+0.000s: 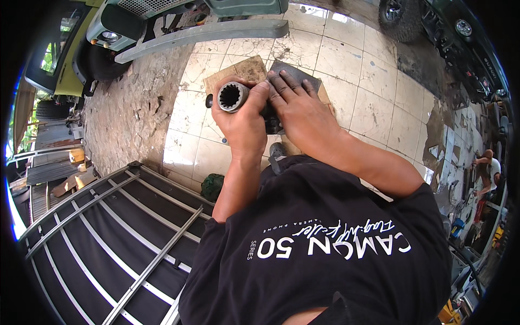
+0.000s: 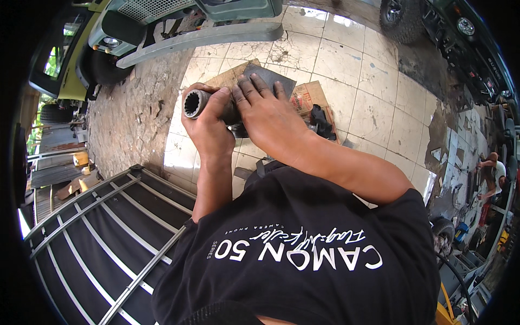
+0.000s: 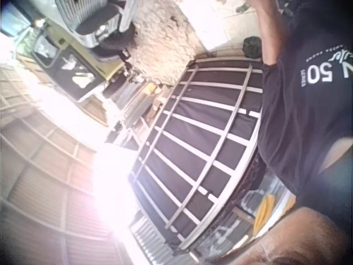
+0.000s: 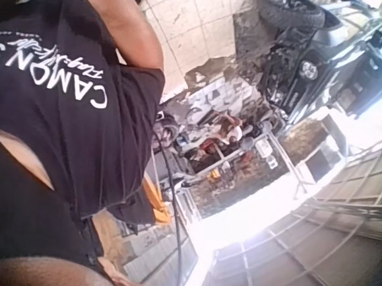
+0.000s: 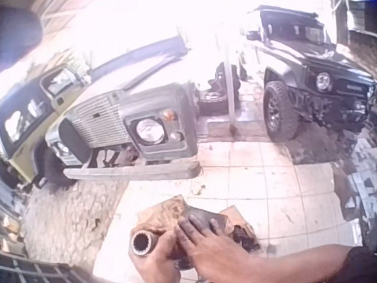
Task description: The person holds a cylindrical metal part in their left hand and uses a piece of sandpaper in their right hand to sand the exterior surface. They rotate the part to sand different sections, focusing on the edges and body of the metal component.
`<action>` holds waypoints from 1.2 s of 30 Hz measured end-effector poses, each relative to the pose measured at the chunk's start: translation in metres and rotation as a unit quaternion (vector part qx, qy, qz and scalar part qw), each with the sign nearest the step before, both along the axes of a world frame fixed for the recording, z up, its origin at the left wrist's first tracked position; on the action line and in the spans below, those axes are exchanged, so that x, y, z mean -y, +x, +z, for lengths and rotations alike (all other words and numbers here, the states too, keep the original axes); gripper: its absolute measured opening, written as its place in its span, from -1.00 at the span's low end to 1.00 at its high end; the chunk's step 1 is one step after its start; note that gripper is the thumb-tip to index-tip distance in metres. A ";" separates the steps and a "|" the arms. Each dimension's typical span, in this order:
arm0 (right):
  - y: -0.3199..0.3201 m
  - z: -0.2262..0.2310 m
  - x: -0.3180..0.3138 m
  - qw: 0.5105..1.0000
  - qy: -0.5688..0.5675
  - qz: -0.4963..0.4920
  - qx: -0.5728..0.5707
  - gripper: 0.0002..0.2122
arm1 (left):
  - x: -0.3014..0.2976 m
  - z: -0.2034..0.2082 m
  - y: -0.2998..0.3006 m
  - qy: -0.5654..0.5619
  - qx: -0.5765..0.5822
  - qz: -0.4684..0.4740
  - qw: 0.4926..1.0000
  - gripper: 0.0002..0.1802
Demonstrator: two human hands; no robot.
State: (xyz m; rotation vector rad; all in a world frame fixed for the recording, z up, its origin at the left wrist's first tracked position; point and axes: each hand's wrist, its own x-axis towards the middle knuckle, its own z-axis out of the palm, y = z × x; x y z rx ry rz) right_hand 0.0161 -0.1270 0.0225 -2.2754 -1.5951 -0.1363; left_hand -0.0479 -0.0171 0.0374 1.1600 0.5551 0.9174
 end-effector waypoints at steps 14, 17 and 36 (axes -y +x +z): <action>-0.018 -0.001 0.008 1.000 -0.008 0.027 0.007 -0.53 | -0.004 -0.004 -0.011 -0.059 0.012 0.021 0.998 -0.74; -0.007 -0.005 -0.007 0.999 -0.020 0.026 -0.026 -0.52 | -0.001 -0.011 -0.015 -0.046 0.001 0.028 0.999 -0.73; -0.014 -0.003 -0.010 0.993 -0.034 0.110 0.023 -0.50 | -0.008 -0.009 -0.024 -0.075 0.030 0.100 0.992 -0.72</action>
